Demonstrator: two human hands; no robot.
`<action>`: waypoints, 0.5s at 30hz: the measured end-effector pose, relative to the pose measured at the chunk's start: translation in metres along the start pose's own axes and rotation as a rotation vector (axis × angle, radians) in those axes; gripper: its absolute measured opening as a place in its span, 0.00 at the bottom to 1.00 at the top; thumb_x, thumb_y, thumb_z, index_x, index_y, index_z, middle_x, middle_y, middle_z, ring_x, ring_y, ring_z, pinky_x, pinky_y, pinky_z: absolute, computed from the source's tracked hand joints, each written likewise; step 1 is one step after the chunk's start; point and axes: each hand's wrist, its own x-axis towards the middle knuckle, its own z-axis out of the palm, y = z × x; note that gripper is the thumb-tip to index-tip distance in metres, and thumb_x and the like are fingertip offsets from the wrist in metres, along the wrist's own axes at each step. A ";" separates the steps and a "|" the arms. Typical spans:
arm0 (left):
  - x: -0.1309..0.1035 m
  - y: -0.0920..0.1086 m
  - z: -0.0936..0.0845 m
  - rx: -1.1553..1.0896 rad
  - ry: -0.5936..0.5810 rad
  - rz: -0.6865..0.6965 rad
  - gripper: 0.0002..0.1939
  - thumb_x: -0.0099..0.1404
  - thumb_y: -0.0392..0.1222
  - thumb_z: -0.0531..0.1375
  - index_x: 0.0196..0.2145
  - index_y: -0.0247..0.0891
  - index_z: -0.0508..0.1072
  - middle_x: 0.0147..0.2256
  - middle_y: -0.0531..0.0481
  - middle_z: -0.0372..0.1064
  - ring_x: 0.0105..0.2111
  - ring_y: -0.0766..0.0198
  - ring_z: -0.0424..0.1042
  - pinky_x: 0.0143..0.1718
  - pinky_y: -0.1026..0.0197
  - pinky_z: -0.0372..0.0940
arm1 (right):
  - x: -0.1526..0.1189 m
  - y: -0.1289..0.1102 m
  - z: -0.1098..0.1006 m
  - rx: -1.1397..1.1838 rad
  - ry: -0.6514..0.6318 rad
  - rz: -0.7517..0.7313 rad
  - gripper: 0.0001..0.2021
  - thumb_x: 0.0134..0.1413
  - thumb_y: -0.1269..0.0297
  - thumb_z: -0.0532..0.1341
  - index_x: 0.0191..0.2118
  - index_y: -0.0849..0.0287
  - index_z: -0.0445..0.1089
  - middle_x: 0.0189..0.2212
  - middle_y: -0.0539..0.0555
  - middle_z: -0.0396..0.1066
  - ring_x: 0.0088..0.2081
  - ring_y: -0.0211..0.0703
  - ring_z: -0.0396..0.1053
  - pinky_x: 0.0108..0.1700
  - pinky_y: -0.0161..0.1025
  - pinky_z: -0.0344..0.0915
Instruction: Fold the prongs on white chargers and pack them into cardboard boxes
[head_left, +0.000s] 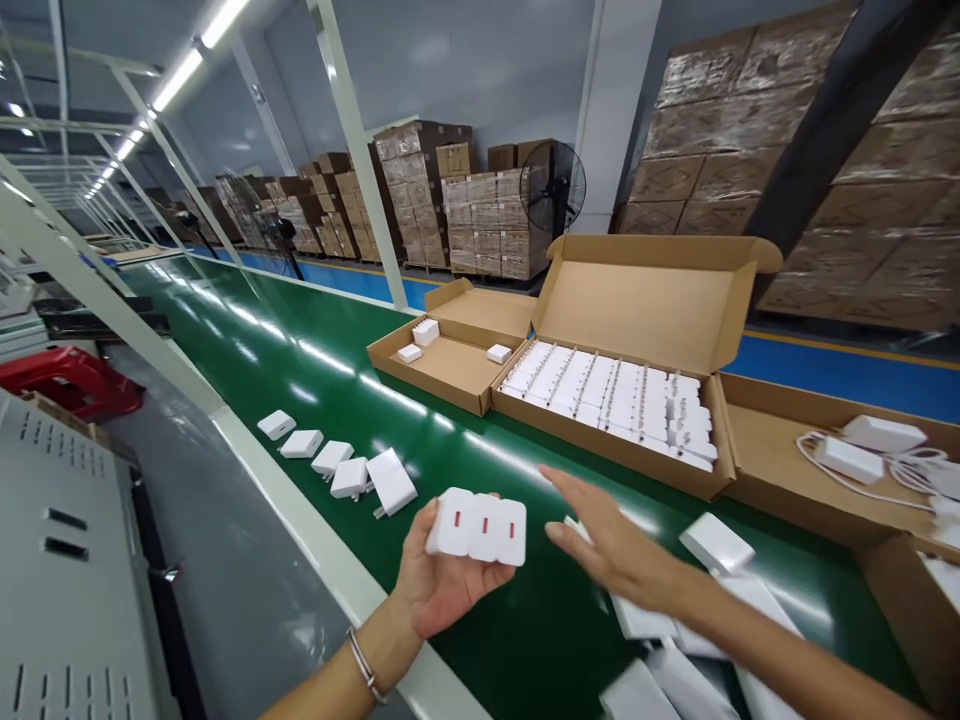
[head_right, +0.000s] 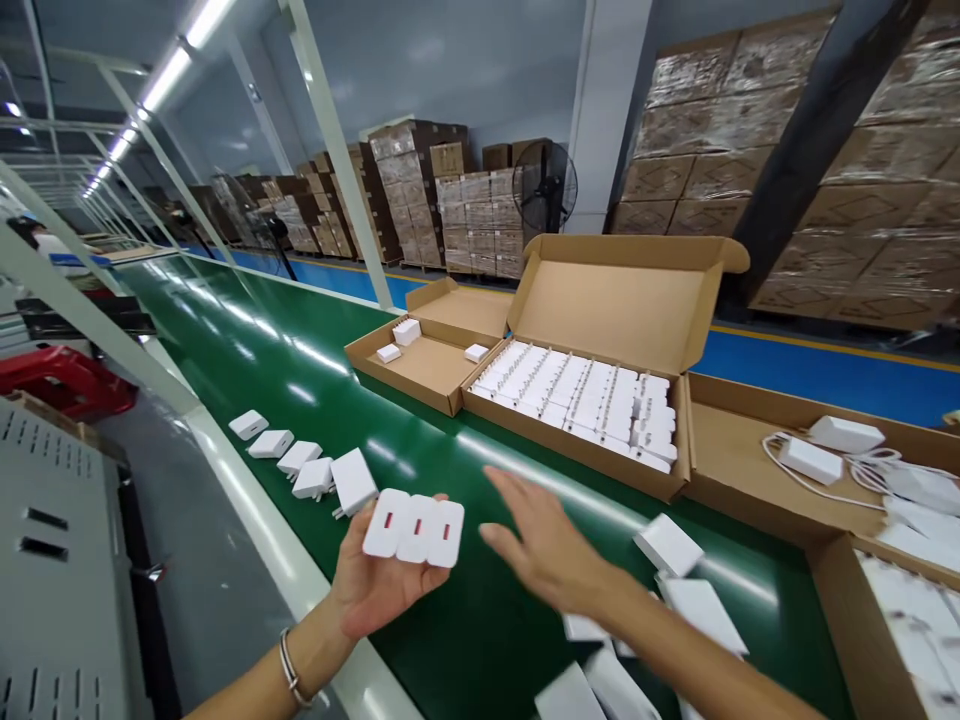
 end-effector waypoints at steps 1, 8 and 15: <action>0.009 0.004 0.001 -0.010 -0.012 -0.016 0.26 0.56 0.58 0.49 0.43 0.36 0.67 0.44 0.44 0.64 0.43 0.57 0.64 0.45 0.54 0.57 | 0.011 -0.017 0.004 0.028 0.074 -0.072 0.26 0.57 0.55 0.47 0.59 0.55 0.44 0.58 0.56 0.49 0.57 0.49 0.48 0.55 0.48 0.50; 0.070 0.046 0.014 0.110 -0.177 -0.130 0.21 0.54 0.53 0.54 0.39 0.35 0.70 0.35 0.44 0.69 0.37 0.55 0.68 0.36 0.57 0.61 | 0.123 -0.032 -0.017 0.324 0.116 -0.249 0.19 0.59 0.54 0.43 0.28 0.56 0.65 0.23 0.49 0.66 0.24 0.36 0.63 0.26 0.33 0.59; 0.143 0.183 0.031 1.199 -0.127 0.167 0.38 0.47 0.47 0.62 0.55 0.40 0.55 0.47 0.44 0.60 0.45 0.50 0.62 0.45 0.53 0.58 | 0.108 0.044 -0.079 0.166 0.378 0.292 0.11 0.57 0.55 0.49 0.39 0.50 0.64 0.35 0.52 0.68 0.37 0.44 0.66 0.35 0.37 0.64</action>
